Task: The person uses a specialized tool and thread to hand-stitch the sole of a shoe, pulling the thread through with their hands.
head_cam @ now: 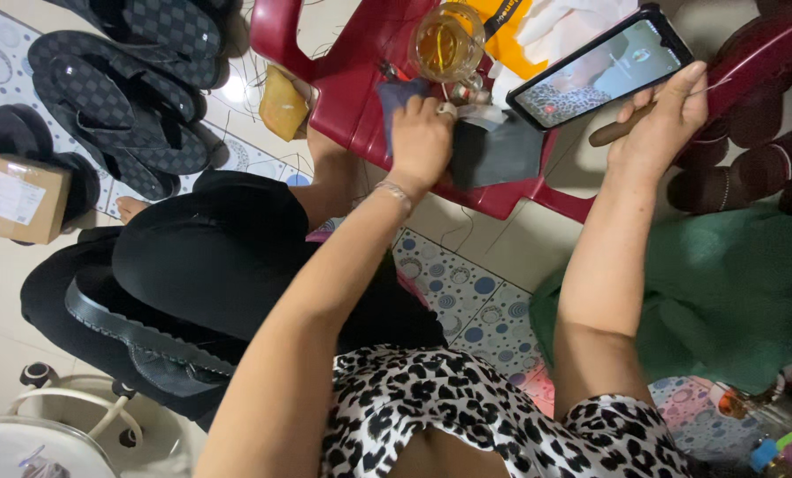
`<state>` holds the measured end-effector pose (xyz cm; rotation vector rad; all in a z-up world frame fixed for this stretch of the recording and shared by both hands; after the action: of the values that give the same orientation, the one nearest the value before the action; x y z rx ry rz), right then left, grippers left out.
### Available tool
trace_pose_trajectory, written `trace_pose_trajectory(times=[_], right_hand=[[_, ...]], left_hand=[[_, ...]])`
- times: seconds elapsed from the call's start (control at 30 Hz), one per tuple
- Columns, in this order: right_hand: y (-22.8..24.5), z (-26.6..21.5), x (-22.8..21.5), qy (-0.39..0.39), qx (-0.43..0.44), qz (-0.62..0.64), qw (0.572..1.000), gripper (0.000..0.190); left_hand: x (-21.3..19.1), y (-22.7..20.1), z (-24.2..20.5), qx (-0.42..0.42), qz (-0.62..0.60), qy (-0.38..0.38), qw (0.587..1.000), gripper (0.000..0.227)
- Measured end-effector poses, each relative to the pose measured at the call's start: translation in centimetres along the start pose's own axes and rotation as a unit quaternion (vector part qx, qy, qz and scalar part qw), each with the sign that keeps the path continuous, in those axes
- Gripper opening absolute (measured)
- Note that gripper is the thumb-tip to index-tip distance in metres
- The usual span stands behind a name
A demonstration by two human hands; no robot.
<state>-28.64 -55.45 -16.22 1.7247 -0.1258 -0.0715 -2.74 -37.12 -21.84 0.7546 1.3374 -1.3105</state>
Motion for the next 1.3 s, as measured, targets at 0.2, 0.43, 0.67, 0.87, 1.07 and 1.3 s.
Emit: trace_pose_trajectory(times=[0.2,0.43,0.67,0.87,1.07,1.3], right_hand=[[2.5,0.6,-1.4,0.018,-0.035,0.060,0.997,0.037],[5.7,-0.5,-1.6,0.017,-0.057,0.071,0.996,0.040],[5.2,-0.4,-2.2,0.021,-0.072,0.049,0.996,0.039],[4.0,-0.9,1.1,0.099,-0.097,-0.029,0.990,0.039],[0.4,-1.9,4.1,0.025,-0.067,-0.094,0.993,0.032],[-5.4,0.4,5.6,0.034,-0.029,-0.079,0.996,0.027]], left_hand=[[-1.9,2.0,1.1,-0.108,-0.248,0.137,0.953,0.029],[3.1,-6.9,-0.6,-0.021,-0.330,0.270,0.904,0.014],[2.1,-4.4,0.6,-0.122,-0.282,0.337,0.890,0.045],[12.2,-3.3,-0.9,-0.259,-0.291,0.347,0.853,0.031],[14.1,-0.7,-0.6,-0.318,-0.311,0.269,0.854,0.025],[13.8,0.6,-1.1,-0.371,-0.342,0.232,0.832,0.028]])
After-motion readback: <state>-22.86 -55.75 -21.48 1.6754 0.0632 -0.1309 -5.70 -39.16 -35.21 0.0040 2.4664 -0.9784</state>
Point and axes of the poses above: each hand's wrist, its own z-axis towards the middle knuckle, its own x-axis out of the palm, y = z × x, the point moved 8 cm from there along z, towards the middle knuckle, and after that the axes turned 2 degrees about -z, right-handed, at the moved point
